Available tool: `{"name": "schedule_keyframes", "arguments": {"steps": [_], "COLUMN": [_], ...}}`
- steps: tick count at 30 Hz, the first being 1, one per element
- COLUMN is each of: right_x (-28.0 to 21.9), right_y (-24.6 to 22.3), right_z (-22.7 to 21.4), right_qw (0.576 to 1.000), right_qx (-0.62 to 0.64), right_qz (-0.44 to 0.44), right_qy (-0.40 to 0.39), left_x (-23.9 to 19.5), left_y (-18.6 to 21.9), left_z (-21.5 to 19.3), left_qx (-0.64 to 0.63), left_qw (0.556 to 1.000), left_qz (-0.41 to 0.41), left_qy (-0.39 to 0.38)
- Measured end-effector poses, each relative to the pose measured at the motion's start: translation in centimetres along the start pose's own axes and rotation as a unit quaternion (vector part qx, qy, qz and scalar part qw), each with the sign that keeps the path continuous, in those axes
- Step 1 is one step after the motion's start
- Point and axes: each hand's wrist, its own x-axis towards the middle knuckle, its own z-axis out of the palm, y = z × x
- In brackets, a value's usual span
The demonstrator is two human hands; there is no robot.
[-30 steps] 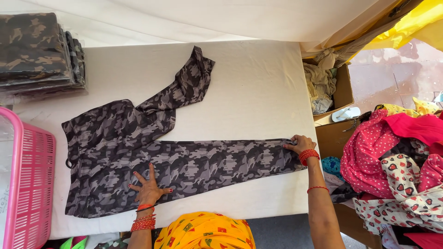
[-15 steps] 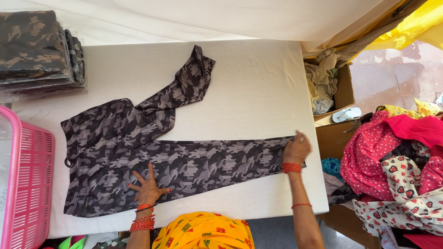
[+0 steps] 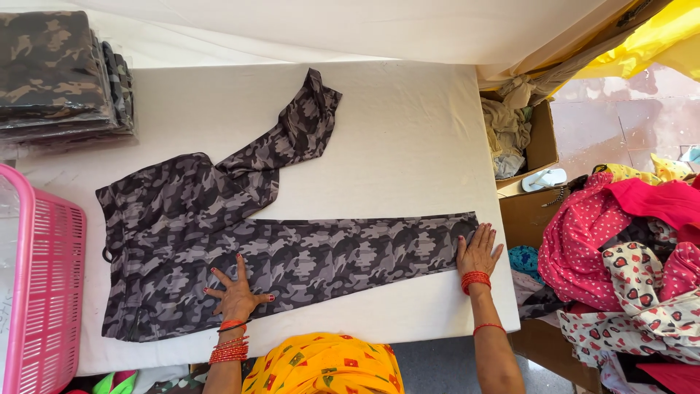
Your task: The person folds a camouflage-patterned pair of pants on a white table, then places the folded item into a clear plastic bag. The person seals the bag and stacks it on top of other packaged items.
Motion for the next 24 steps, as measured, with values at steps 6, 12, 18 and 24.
{"name": "schedule_keyframes", "arguments": {"steps": [6,12,18,24], "right_x": [-4.6,-13.4,-3.8,-2.8], "right_y": [-8.3,-18.6,0.0,0.4], "right_z": [1.0,3.1,4.5,0.7], "right_qw": [0.995,0.934,0.991,0.993], "right_qx": [-0.011,0.061,0.001,-0.093], "right_qz": [-0.07,-0.342,-0.114,-0.036], "right_qy": [0.066,-0.078,0.068,0.059], "left_x": [-1.6,-2.5,-0.5,-0.1], "left_y": [0.2,-3.7,-14.0,-16.2], "left_z": [-0.1,8.2,4.3,-0.3], "left_qx": [-0.005,0.093,0.088,0.154], "left_qw": [1.0,0.913,0.937,0.927], "left_qz": [0.015,0.331,0.131,-0.011], "left_qy": [0.013,0.218,0.312,0.341]}}
